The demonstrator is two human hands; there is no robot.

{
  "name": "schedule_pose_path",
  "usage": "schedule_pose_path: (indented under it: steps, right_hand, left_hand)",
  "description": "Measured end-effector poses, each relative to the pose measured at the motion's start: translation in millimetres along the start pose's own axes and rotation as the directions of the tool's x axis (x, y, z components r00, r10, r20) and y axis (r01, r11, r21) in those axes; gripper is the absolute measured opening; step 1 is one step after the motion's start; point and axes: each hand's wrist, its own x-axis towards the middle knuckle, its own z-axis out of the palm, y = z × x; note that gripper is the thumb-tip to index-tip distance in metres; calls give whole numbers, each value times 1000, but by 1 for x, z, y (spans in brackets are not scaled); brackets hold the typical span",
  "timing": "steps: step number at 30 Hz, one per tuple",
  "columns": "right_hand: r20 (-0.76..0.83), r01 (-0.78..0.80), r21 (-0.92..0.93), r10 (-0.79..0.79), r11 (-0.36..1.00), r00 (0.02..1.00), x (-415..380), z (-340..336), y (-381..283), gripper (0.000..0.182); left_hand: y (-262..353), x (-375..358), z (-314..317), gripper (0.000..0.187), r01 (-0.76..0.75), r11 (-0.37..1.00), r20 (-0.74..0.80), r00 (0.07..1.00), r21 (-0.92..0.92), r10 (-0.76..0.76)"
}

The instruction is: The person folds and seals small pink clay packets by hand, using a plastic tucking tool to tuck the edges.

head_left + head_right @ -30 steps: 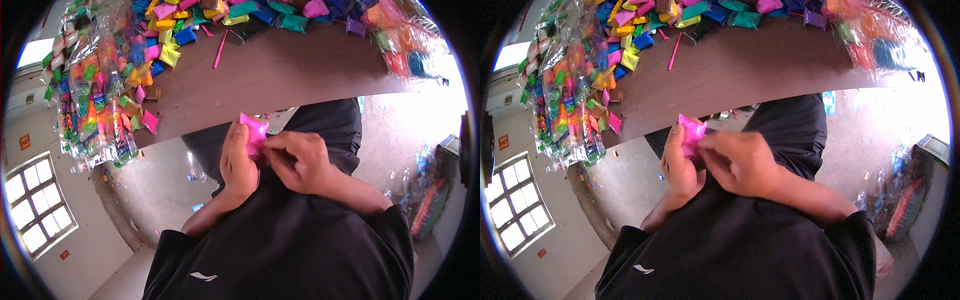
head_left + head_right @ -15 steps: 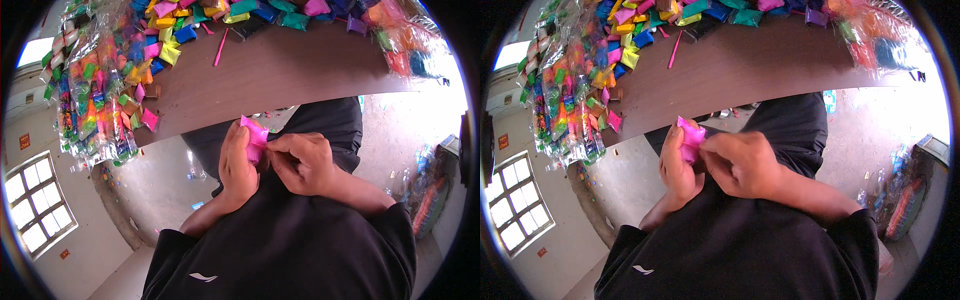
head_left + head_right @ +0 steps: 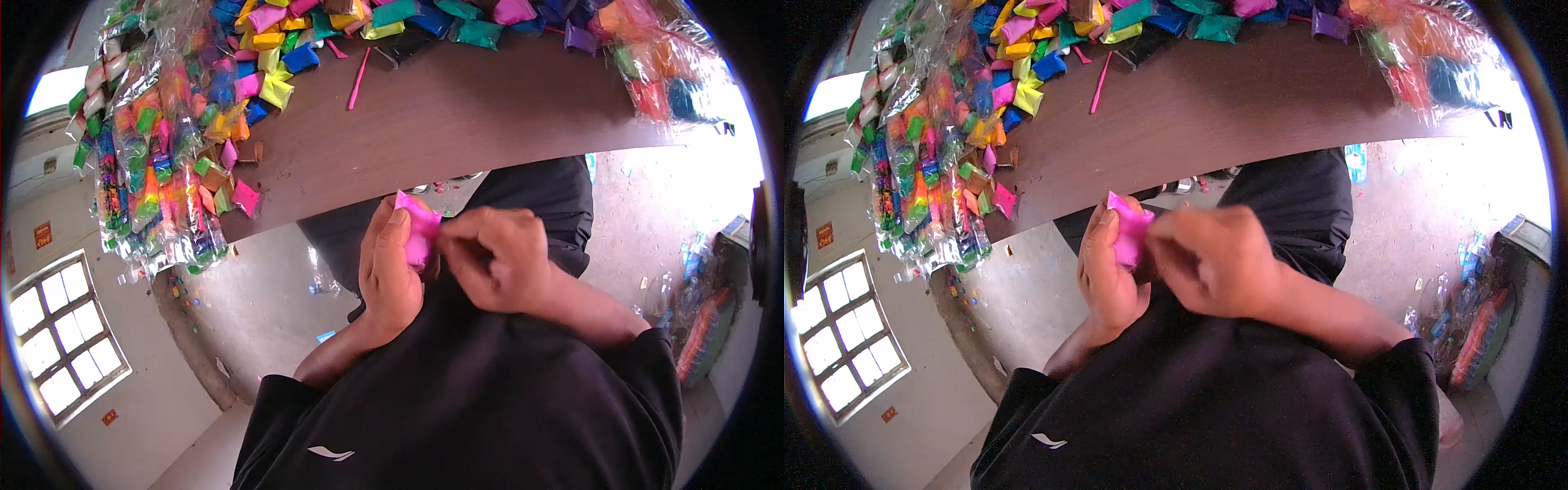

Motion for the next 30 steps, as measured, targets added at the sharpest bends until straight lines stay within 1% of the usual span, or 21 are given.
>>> schedule_pose_path:
  steps: [3,4,6,7,9,13,14,15,16,18,20,21,23,25,27,30]
  right_hand:
    - [-2,-85,-17,85,996,996,7,-5,-7,16]
    - [-4,-82,-19,82,996,997,7,-4,-5,16]
    - [-39,8,29,-7,1000,999,4,-2,-1,12]
    - [-38,7,30,-6,1000,999,4,-2,-1,12]
    - [1,55,27,-55,998,998,4,-1,0,13]
    - [44,103,11,-104,995,994,8,-5,4,14]
    - [44,104,13,-104,995,994,10,-5,2,14]
    - [18,14,-22,-14,1000,1000,14,-7,-1,14]
    - [-11,-76,-57,75,996,997,17,-9,-5,14]
    - [4,-100,-27,100,995,995,17,-10,-8,14]
    - [16,-49,-5,49,999,999,12,-8,-6,13]
    - [16,-50,-5,50,999,999,12,-8,-5,13]
    - [6,44,20,-44,999,999,13,-8,-2,13]
    - [25,60,12,-61,998,998,13,-10,1,13]
    - [45,82,2,-82,997,996,14,-13,2,13]
    - [74,63,12,-64,998,995,12,-14,2,12]
  left_hand:
    - [-1,1,-1,34,-10,1000,34,999,-6,11]
    - [1,1,1,34,-13,1000,37,999,-6,13]
    - [6,-4,4,35,31,998,-4,1000,49,-31]
    - [2,-3,2,35,32,998,-5,999,49,-32]
    - [-7,0,-2,35,-153,983,33,988,106,150]
    - [-4,1,0,34,-105,991,30,994,82,103]
    - [-5,0,2,34,-93,994,-9,996,54,94]
    - [-5,-1,4,33,-83,996,-47,995,23,84]
    - [-2,-1,6,33,-84,996,-47,995,22,85]
    - [6,1,9,32,-112,992,-16,993,65,114]
    - [6,0,11,33,-124,988,-28,992,92,127]
    - [5,-1,11,34,-136,984,-40,989,117,141]
    - [5,-1,11,34,-135,984,-33,990,118,139]
    - [5,-1,10,34,-136,984,-26,990,119,140]
    - [4,-1,9,34,-145,976,6,989,161,146]
    - [-1,0,7,34,-163,978,20,987,127,162]
